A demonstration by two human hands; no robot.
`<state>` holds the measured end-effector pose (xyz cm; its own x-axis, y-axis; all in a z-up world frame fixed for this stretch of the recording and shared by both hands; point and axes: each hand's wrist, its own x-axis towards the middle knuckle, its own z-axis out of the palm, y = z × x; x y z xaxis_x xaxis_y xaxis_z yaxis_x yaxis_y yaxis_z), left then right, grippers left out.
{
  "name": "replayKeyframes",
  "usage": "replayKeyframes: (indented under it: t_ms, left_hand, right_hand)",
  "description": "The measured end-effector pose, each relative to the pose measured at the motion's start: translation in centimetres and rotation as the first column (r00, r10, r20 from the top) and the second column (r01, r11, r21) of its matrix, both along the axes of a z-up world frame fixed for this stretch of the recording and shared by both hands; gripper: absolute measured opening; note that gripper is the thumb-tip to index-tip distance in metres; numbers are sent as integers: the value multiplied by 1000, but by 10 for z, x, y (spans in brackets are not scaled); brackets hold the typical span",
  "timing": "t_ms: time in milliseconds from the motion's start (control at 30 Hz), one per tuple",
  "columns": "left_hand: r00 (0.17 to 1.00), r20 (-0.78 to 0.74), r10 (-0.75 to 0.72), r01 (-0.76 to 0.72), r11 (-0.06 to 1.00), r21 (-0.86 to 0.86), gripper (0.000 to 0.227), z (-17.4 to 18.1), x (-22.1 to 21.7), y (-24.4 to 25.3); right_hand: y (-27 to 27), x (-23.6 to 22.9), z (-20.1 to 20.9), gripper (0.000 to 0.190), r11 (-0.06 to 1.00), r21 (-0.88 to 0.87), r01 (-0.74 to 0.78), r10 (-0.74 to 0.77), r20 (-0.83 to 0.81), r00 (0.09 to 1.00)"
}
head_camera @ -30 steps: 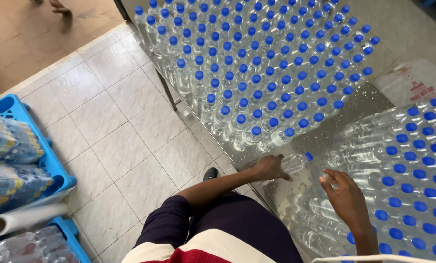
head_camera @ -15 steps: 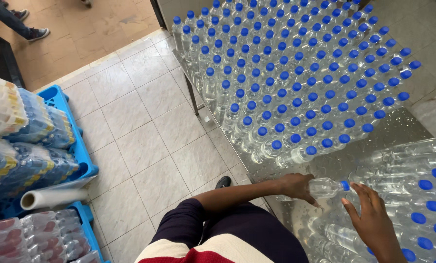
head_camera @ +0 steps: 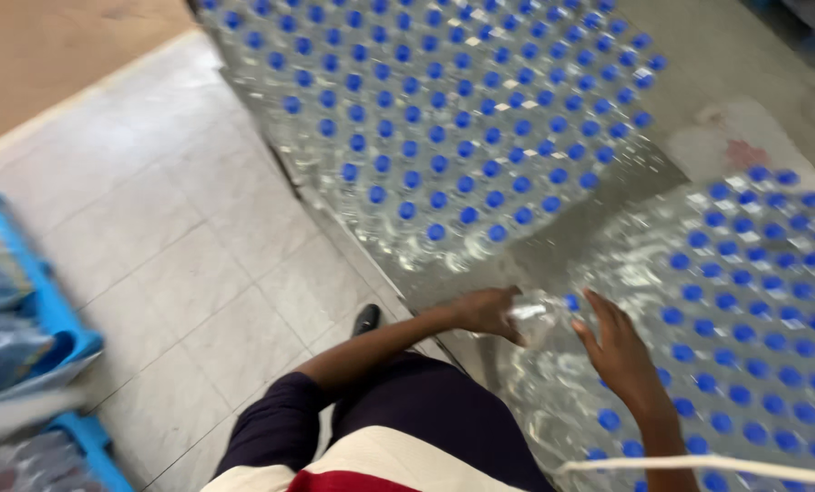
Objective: The person repeatedly picks up plastic water bottles with blue caps from a large metal tray and screws the caps on by hand. The person handles the bottles one at a time, placing them back into the tray after capping. The task continues throughout the video.
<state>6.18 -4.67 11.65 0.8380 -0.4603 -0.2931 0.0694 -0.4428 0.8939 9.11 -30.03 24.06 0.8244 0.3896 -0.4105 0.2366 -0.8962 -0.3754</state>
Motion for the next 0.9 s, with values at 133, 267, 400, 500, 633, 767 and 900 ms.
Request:
replayKeyframes:
  t_ms: [133,267,400,500,633,767,900]
  left_hand:
    - [993,-3,-119,118,993,-28,116,27,-6,7]
    - [985,7,-172,172,982,-76,98,35,-1,12]
    - [970,72,-230,233,972,-24,89,46,1,19]
    - [948,79,-308,313,948,-53,79,29,14,21]
    - [918,82,-387,392,918,-51,68,38,15,27]
    - [874,91,-477,485,850,-205,62,27,9,26]
    - [868,170,-466,476,880,-17,74,60,-4,32]
  right_hand:
    - [3,-16,19,52,975,154,-157,120,229,966]
    - [-2,-20,34,49,970,171,-170,144,158,977]
    - [-7,-24,33,49,954,31,-298,282,237,930]
    - [-16,-25,13,48,901,-158,-404,433,387,814]
    - [-23,-43,-3,49,874,-224,-432,486,404,775]
    - [-25,-58,-18,57,860,-259,-440,509,506,696]
    - [-10,-80,1,56,981,-44,-191,196,154,968]
